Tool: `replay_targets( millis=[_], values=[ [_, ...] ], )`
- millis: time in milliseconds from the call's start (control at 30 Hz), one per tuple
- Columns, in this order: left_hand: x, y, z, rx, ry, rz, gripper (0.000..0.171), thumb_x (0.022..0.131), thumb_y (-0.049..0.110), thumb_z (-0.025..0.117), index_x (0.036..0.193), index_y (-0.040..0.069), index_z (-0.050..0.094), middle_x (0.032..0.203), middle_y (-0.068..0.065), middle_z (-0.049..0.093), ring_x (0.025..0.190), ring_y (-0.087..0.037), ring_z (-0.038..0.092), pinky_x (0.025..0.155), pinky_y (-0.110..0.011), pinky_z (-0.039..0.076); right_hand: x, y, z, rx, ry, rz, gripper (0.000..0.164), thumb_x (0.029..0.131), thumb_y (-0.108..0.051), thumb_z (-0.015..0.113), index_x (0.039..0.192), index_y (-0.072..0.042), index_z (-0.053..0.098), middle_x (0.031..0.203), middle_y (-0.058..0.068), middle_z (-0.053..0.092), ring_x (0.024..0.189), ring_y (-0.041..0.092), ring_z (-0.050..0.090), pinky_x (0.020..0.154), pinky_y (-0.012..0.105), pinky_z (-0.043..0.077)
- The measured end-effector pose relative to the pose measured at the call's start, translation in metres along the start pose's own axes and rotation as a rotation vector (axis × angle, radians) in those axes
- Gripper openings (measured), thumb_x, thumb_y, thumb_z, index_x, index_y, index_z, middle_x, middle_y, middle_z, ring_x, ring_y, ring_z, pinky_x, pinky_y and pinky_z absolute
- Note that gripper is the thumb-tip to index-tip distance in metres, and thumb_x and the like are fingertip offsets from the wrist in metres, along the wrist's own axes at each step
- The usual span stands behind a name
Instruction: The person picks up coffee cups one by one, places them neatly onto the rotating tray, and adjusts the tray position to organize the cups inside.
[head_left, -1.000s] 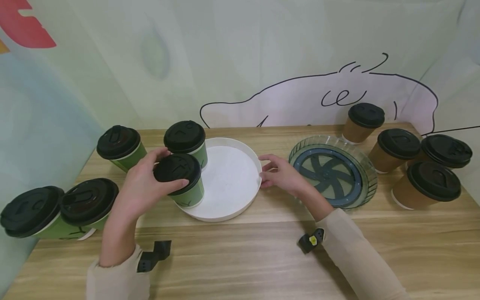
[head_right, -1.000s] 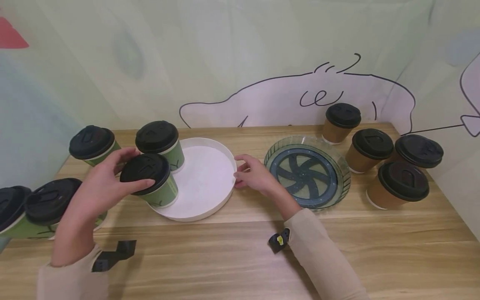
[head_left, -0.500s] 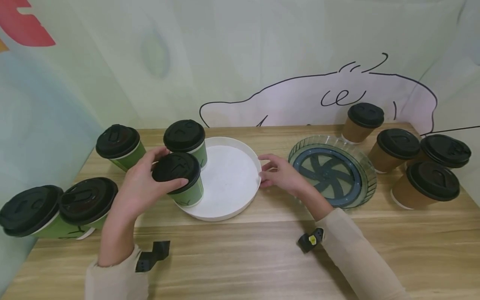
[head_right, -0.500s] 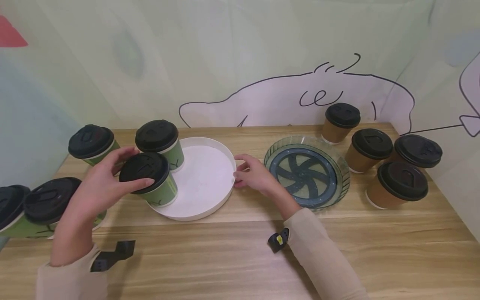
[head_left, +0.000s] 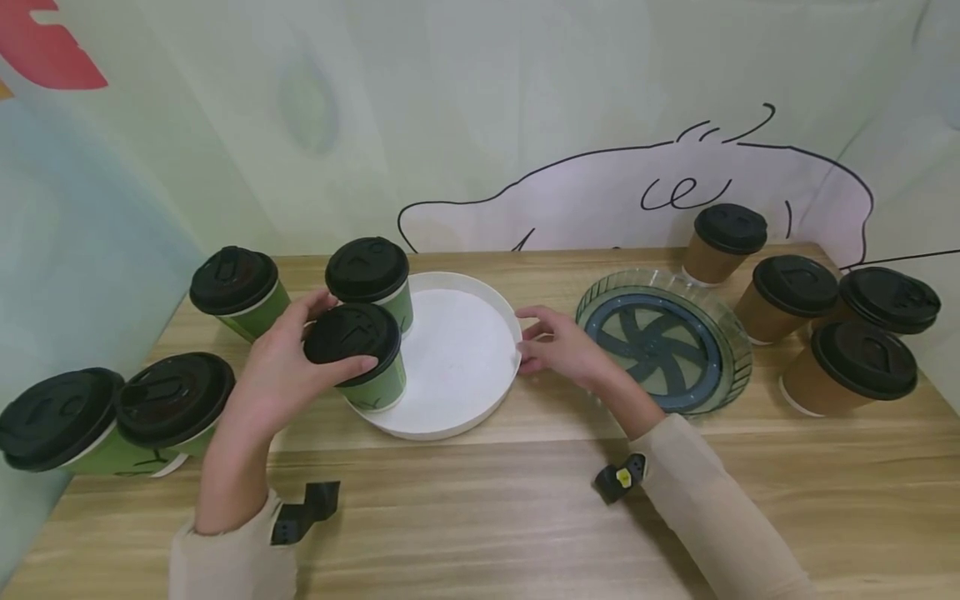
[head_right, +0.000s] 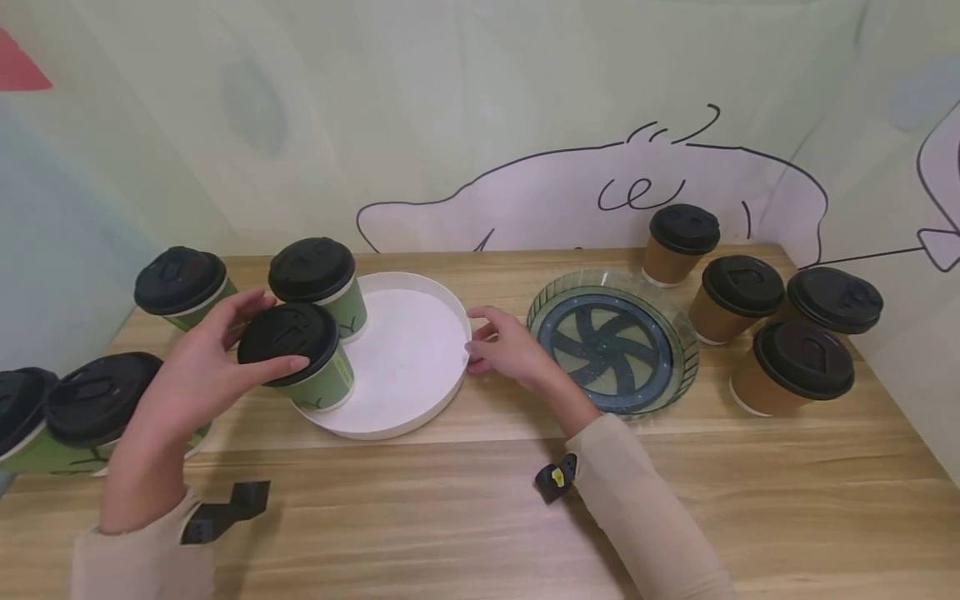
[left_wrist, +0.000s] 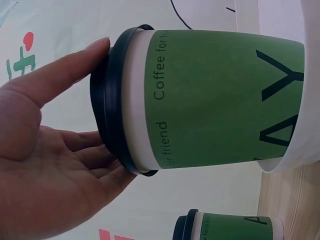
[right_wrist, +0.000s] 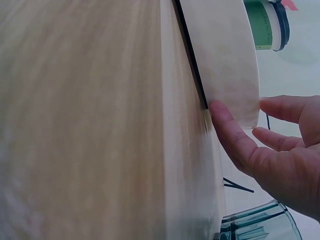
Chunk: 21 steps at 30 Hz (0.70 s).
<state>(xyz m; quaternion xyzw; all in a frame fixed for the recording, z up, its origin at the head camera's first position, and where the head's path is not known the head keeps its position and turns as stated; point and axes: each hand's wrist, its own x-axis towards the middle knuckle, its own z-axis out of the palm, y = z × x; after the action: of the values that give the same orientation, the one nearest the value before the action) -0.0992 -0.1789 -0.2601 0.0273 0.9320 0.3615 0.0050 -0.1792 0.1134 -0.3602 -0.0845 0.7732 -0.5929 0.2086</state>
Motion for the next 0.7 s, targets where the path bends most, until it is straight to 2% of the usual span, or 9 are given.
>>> replay_targets(
  millis=[467, 700],
  values=[
    [-0.0011, 0.0024, -0.0018, 0.01, -0.001, 0.011, 0.09, 0.075, 0.027, 0.076, 0.141, -0.001, 0.023, 0.139, -0.026, 0.031, 0.119, -0.043, 0.035, 0.095, -0.057, 0.031, 0.0006, -0.0005, -0.0002, -0.004, -0.004, 0.003, 0.049, 0.09, 0.0, 0.055, 0.136, -0.007, 0.038, 0.113, 0.022, 0.046, 0.082, 0.026, 0.063, 0.072, 0.034, 0.054],
    [-0.0033, 0.0017, -0.0041, -0.005, 0.011, 0.025, 0.089, 0.075, 0.027, 0.075, 0.142, -0.001, 0.023, 0.14, -0.025, 0.03, 0.125, -0.043, 0.029, 0.098, -0.057, 0.028, 0.0001, -0.0008, 0.0004, -0.003, 0.001, 0.007, 0.049, 0.09, 0.0, 0.055, 0.136, -0.007, 0.038, 0.113, 0.022, 0.046, 0.081, 0.027, 0.063, 0.072, 0.034, 0.054]
  ],
)
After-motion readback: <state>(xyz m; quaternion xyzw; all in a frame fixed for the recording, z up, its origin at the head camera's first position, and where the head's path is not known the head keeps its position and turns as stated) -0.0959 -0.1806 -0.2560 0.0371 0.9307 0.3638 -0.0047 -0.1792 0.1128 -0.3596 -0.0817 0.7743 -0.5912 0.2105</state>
